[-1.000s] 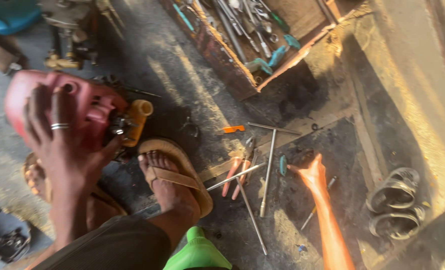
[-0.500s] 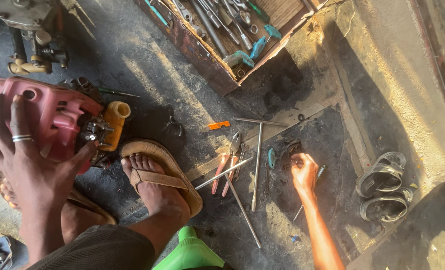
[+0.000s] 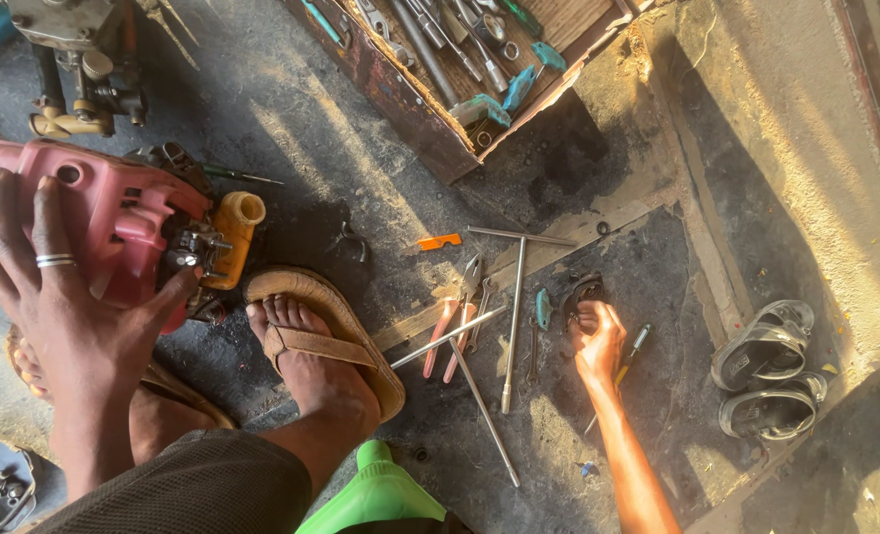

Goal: The person uses a T-handle wrench to tighten bolts on a small red engine, then removes a red cover, adjusts internal components, and reattaches the cover. They continue tightening bolts and handling small parts on the floor.

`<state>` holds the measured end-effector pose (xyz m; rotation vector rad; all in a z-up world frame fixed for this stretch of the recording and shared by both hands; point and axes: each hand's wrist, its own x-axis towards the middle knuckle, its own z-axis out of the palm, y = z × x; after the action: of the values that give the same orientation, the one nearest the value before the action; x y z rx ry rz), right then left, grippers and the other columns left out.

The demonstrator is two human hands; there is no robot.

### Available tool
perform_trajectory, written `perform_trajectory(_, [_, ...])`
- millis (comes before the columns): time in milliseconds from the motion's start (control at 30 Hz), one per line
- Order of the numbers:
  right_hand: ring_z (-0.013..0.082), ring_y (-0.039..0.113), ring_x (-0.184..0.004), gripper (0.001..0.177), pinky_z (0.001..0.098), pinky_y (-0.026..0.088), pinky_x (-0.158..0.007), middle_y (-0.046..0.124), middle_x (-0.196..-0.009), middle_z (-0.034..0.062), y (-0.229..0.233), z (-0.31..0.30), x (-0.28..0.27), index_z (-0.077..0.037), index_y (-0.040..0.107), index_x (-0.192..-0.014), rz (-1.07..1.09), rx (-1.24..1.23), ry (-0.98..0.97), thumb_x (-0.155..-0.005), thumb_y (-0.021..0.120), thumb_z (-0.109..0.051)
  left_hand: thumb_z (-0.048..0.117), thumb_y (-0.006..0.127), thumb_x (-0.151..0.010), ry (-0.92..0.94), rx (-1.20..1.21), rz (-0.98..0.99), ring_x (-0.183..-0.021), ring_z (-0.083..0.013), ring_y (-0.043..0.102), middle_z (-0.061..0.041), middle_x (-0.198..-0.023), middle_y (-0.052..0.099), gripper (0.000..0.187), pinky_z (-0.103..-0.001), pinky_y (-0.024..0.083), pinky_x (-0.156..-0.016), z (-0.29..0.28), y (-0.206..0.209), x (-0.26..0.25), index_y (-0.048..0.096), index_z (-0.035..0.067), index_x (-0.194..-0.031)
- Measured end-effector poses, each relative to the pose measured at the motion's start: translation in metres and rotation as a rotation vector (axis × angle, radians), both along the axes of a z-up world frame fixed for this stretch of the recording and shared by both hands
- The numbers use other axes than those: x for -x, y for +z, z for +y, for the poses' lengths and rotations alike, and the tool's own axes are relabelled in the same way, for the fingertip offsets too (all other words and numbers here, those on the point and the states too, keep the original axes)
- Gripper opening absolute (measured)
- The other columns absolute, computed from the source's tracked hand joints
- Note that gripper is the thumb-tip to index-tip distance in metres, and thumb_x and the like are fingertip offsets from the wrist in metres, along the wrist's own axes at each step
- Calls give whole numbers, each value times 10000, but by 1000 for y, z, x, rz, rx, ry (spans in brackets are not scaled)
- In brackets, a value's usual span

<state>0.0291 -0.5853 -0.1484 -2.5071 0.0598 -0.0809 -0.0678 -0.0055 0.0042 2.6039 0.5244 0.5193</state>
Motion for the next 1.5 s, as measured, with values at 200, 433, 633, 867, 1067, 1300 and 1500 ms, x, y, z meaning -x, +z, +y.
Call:
perform_trajectory(200, [236, 728, -997, 364, 330, 600, -854, 698, -1107, 134, 5, 4, 10, 23, 668, -1151, -25, -89, 16, -801, 697, 119, 449, 976, -714, 18, -7, 27, -1628, -436, 147, -223, -1764, 202, 1224, -610, 178, -1360, 5, -7, 2, 338, 101, -1700])
perform_trajectory(433, [238, 713, -1017, 331, 344, 592, -876, 677, -1147, 126, -2, 2, 22, 6, 659, -1148, -125, -35, -50, -834, 718, 92, 437, 989, -736, -5, -31, 2, -1624, -423, 169, -215, -1729, 211, 1183, -604, 185, -1390, 9, -14, 5, 340, 94, -1664])
perform_trajectory(633, [201, 705, -866, 244, 334, 583, -791, 704, -1042, 73, -22, 11, 56, -66, 708, -1053, -129, 109, -135, -854, 690, 75, 392, 1005, -759, -1, -17, 7, -1627, -410, 164, -202, -1747, 201, 1165, -570, 186, -1353, 10, -19, 9, 327, 106, -1662])
perform_trajectory(867, [184, 701, -809, 153, 320, 560, -738, 725, -926, 83, -7, 58, 81, -34, 722, -1012, 10, -58, -161, -863, 726, -1, 399, 1024, -726, -6, -48, 29, -1635, -411, 179, -181, -1757, 188, 1266, -587, 218, -1363, 16, -28, 10, 267, 191, -1720])
perform_trajectory(1067, [172, 683, -783, 122, 320, 551, -734, 714, -920, 73, 25, 114, 74, -44, 719, -1000, -9, -138, -17, -883, 720, -10, 402, 1003, -632, 45, -20, 92, -1652, -429, 185, -170, -1772, 172, 1355, -669, 192, -1288, 13, -24, 2, 238, 225, -1736])
perform_trajectory(1300, [257, 701, -839, 285, 369, 569, -797, 645, -1141, 108, 34, 234, 18, -51, 646, -1196, 169, -229, 404, -914, 677, -68, 497, 1034, -511, 34, -44, 60, -1588, -458, 164, -195, -1729, 157, 1456, -699, 169, -1272, 11, -19, 2, 217, 196, -1678])
perform_trajectory(1500, [297, 670, -860, 357, 397, 543, -741, 638, -1130, 165, 7, 322, -36, -1, 629, -1214, 45, -113, 474, -889, 749, -86, 506, 1042, -436, -12, -68, -19, -1597, -425, 193, -159, -1728, 198, 1485, -644, 204, -1321, 7, -11, 1, 265, 189, -1661])
